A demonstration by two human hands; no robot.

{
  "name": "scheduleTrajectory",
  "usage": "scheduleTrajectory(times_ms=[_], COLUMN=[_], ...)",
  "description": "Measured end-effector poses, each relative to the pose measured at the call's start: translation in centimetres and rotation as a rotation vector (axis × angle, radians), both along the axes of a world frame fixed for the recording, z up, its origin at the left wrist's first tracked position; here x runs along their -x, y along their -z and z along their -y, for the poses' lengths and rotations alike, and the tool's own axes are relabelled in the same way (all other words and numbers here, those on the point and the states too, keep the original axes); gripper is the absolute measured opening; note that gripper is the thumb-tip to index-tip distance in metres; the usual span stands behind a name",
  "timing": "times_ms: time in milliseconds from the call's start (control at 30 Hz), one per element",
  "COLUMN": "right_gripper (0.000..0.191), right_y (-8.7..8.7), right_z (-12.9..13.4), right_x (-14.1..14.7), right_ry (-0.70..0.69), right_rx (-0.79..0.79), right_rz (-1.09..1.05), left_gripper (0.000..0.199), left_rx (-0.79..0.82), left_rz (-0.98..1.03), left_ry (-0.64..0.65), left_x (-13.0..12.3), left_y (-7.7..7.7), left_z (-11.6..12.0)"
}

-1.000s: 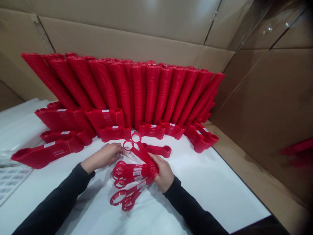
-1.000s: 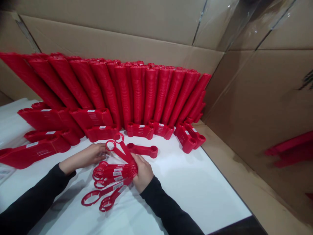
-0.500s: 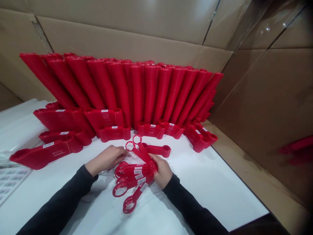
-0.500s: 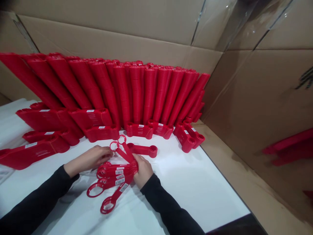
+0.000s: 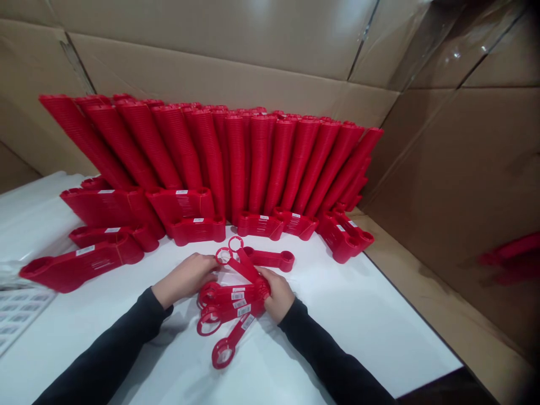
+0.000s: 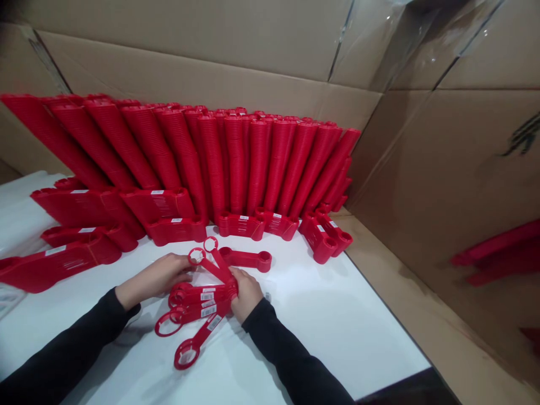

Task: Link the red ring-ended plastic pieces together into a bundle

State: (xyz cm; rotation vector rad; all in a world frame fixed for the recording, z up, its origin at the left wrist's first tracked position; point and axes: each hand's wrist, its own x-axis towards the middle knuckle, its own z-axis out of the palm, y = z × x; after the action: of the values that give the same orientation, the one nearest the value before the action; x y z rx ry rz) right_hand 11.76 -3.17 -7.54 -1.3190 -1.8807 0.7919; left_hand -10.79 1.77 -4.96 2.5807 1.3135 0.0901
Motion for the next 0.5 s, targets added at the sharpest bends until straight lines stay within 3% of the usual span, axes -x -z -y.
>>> scheduleTrajectory(times_ms=[200,500], right_gripper=[0.050,0.048], right_y=[0.4,0.1], right_z=[-0.2,-0.1], right_x=[0.0,-0.1], right_ry=[0.010,-0.007], right_rx=[-0.043,0.032], right_rz=[-0.012,0.003], left_gripper=[0.016,0.019], left_rx=[-0.018,0.013], left_rz=[-0.008,0.000], left_ry=[0.012,0.037], left_x=[-0.1,0.1], left_y=[-0.1,-1.1], left_z=[0.2,0.6])
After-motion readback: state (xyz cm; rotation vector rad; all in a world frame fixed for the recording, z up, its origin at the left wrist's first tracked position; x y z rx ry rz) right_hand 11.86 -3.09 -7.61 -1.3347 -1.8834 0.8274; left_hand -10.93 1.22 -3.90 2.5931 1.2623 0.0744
